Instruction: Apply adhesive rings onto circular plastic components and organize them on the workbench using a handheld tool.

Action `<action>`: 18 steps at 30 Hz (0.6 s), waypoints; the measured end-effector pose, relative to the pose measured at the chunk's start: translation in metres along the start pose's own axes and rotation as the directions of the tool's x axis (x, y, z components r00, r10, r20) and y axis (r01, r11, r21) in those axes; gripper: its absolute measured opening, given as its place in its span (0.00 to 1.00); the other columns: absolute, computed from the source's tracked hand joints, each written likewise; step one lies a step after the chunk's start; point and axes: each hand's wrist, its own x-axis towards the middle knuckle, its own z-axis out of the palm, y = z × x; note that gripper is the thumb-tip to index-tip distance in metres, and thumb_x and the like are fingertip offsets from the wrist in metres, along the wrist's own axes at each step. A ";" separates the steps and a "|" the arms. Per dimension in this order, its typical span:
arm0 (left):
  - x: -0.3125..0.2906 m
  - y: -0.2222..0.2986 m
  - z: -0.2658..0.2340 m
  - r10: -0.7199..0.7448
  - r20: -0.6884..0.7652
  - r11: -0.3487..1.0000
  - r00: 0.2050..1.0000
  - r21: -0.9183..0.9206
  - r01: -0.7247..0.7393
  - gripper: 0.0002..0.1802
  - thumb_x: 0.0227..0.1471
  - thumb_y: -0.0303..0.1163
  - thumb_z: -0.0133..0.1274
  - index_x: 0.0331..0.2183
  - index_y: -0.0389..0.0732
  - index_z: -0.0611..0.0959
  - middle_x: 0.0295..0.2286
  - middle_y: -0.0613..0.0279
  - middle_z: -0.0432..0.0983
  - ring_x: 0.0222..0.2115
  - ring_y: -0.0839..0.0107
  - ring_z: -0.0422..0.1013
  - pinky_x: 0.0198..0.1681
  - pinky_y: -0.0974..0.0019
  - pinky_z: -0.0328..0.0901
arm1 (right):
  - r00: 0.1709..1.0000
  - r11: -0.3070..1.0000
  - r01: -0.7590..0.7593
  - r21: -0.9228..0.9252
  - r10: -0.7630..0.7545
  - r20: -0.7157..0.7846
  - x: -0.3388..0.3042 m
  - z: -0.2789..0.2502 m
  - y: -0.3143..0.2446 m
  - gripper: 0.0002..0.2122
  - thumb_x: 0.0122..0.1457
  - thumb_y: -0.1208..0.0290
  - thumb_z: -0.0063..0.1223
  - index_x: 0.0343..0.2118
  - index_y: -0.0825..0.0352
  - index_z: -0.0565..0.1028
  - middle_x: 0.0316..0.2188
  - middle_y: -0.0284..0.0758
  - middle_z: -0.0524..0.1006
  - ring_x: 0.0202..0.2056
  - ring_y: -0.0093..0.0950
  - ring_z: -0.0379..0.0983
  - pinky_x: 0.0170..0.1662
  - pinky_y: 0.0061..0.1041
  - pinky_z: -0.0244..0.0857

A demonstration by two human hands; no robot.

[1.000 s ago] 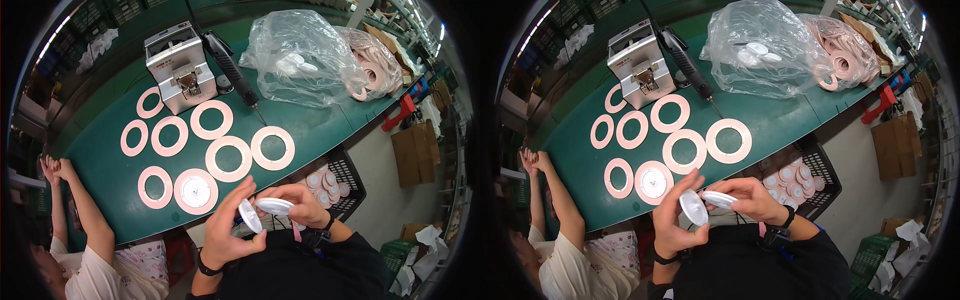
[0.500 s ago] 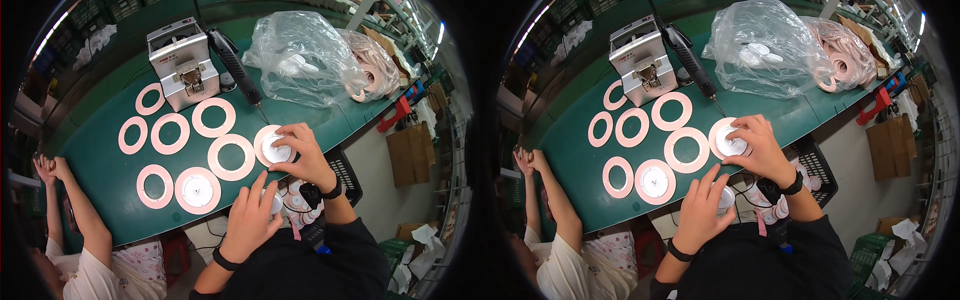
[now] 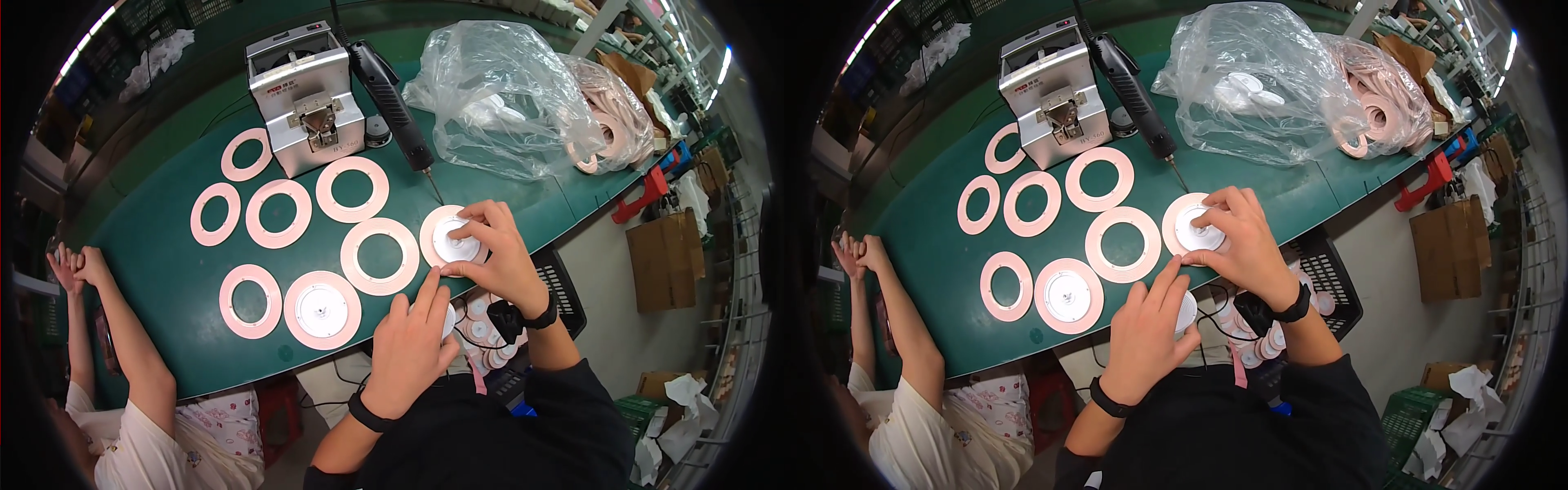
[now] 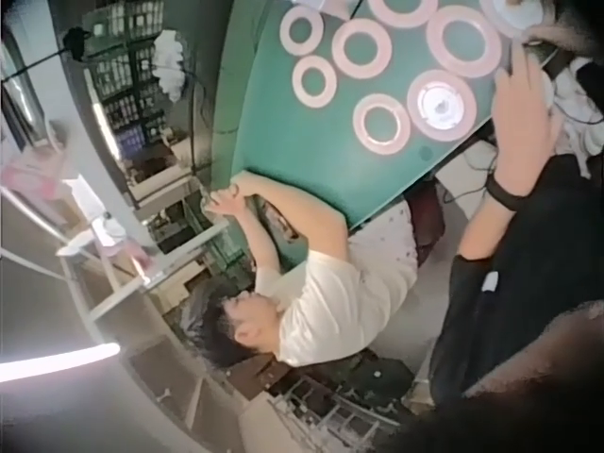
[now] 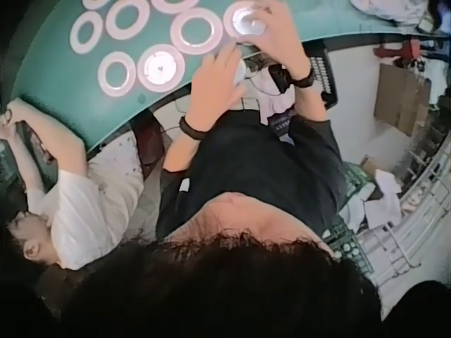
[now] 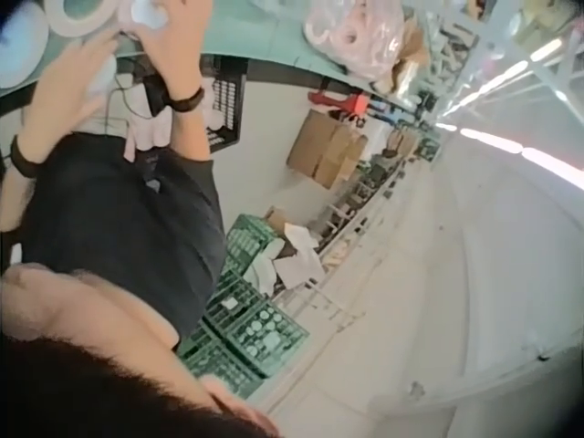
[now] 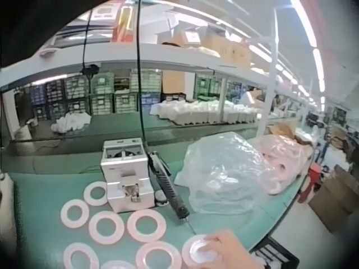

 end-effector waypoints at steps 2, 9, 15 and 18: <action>0.000 -0.001 -0.001 0.004 -0.003 1.000 1.000 -0.009 -0.004 0.35 0.38 0.33 0.66 0.52 0.37 0.79 0.61 0.58 0.72 0.34 0.60 0.71 0.37 0.60 0.73 | 0.999 0.998 0.038 -0.058 -0.037 0.014 0.000 -0.002 0.001 0.22 0.39 0.66 0.80 0.38 0.68 0.83 0.51 0.39 0.78 0.52 0.41 0.70 0.57 0.38 0.65; -0.001 -0.001 0.000 0.004 -0.015 1.000 1.000 -0.020 -0.005 0.34 0.38 0.32 0.65 0.51 0.37 0.79 0.62 0.59 0.71 0.33 0.59 0.71 0.37 0.60 0.73 | 0.959 0.983 0.179 -0.024 -0.169 0.228 0.014 -0.025 0.013 0.20 0.39 0.73 0.74 0.40 0.66 0.85 0.57 0.32 0.80 0.55 0.39 0.70 0.61 0.41 0.61; -0.001 -0.001 0.000 0.002 -0.023 0.999 1.000 -0.045 -0.003 0.34 0.38 0.32 0.65 0.51 0.37 0.80 0.62 0.60 0.72 0.33 0.59 0.71 0.37 0.59 0.73 | 0.842 0.956 0.293 0.024 -0.270 0.468 0.031 -0.038 0.022 0.20 0.40 0.77 0.70 0.42 0.62 0.86 0.64 0.26 0.76 0.61 0.40 0.68 0.68 0.42 0.55; -0.003 -0.002 -0.003 0.002 -0.013 0.997 1.000 -0.076 -0.003 0.35 0.38 0.32 0.66 0.53 0.37 0.79 0.61 0.58 0.72 0.36 0.57 0.72 0.40 0.59 0.73 | 0.827 0.943 0.332 0.015 -0.298 0.476 0.030 -0.043 0.012 0.22 0.42 0.77 0.71 0.45 0.63 0.85 0.64 0.31 0.75 0.63 0.41 0.67 0.69 0.43 0.54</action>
